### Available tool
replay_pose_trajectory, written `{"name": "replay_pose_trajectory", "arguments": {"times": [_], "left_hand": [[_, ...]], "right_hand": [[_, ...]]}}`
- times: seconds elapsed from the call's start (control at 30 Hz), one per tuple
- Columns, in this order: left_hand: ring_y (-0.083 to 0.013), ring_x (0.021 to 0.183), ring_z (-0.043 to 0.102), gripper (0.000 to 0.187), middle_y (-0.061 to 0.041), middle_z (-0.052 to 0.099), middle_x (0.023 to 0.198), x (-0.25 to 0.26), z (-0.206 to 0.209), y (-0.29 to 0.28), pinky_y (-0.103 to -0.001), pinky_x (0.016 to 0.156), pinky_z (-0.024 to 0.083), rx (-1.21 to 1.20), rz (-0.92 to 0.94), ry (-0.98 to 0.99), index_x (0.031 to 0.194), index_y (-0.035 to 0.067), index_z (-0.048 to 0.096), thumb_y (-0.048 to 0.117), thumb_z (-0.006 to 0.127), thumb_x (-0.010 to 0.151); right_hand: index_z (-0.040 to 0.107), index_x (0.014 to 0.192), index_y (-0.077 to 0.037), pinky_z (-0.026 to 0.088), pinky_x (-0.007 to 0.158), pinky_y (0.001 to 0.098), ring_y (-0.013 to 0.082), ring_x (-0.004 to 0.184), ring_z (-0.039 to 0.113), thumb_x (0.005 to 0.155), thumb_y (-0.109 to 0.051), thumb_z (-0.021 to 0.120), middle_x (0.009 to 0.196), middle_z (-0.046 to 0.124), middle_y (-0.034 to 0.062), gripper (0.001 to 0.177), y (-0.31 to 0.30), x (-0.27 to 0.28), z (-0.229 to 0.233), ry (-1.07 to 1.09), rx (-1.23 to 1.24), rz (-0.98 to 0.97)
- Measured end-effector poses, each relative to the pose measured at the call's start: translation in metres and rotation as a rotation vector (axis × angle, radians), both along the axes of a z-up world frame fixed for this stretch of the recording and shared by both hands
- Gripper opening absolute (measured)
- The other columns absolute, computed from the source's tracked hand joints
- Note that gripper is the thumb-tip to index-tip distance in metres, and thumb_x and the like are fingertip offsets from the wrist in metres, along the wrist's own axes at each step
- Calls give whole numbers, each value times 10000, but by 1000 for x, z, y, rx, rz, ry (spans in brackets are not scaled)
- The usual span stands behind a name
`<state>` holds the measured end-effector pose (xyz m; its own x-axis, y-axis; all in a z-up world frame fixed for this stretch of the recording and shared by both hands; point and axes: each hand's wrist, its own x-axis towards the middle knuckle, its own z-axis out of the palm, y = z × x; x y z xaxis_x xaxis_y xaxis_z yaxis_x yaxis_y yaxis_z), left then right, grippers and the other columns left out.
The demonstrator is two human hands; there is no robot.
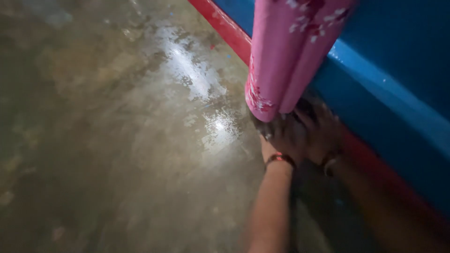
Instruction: The person scrubs a floor with a cloth, periodically dipping it into a bucket of water and wringing it out. They continue wiping the wet floor surface, including the threshold of a doorway.
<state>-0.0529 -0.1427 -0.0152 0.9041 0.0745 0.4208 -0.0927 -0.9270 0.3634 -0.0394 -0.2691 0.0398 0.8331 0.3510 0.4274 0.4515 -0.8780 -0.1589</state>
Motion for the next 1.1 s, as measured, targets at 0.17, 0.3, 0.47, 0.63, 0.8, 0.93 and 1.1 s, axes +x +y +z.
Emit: {"name": "replay_pose_trajectory", "arguments": {"times": [0.17,0.3,0.47,0.63,0.8,0.93,1.1], "left_hand": [[-411,1558,38,754,-147,183,1674,-66,36,-45,-647,1151,139,-8,-126,434,1520,173,420,522,517,858],[-414,1579,0,755,-109,158,1713,-119,44,-84,-648,1160,122,70,-162,409,1602,178,331,496,461,930],[-405,1555,-54,826,-133,50,1725,-176,64,-113,-610,1169,68,49,-421,649,1612,154,232,535,456,914],[-418,1569,-20,771,-150,88,1718,-205,81,-104,-601,1205,55,-32,-508,568,1606,196,275,562,424,945],[-395,1585,75,806,-92,155,1755,-169,34,-92,-579,1227,109,-22,-529,524,1593,249,374,584,489,870],[-354,1624,87,712,-14,216,1716,-119,49,-33,-582,1259,116,114,-278,450,1576,333,391,594,439,916],[-389,1577,39,734,-52,167,1685,-94,58,95,-596,1217,91,-43,-38,586,1608,274,286,631,375,974]], "right_hand": [[463,1516,-236,329,1178,613,435,1480,339,814,-389,640,1599,359,217,740,-45,-70,11,23,-4,-23],[372,1549,-308,273,1203,591,384,1509,308,737,-440,667,1623,327,171,874,-94,-120,-1,234,-178,-141],[364,1653,-330,268,1288,578,364,1573,344,869,-480,571,1664,375,189,825,-143,-206,-51,141,-283,-354],[403,1645,-230,255,1281,611,453,1479,364,935,-506,471,1569,397,283,765,-162,-237,-56,65,-130,-327],[434,1617,-149,278,1265,586,461,1449,395,1002,-460,477,1533,436,291,691,-140,-208,-31,-3,4,-205],[469,1582,-80,312,1248,569,465,1440,428,1033,-397,511,1528,479,285,635,-42,-144,27,-75,220,32],[347,1584,-48,258,1200,557,517,1442,350,886,-398,617,1568,371,306,826,93,-79,-20,166,501,327]]}}
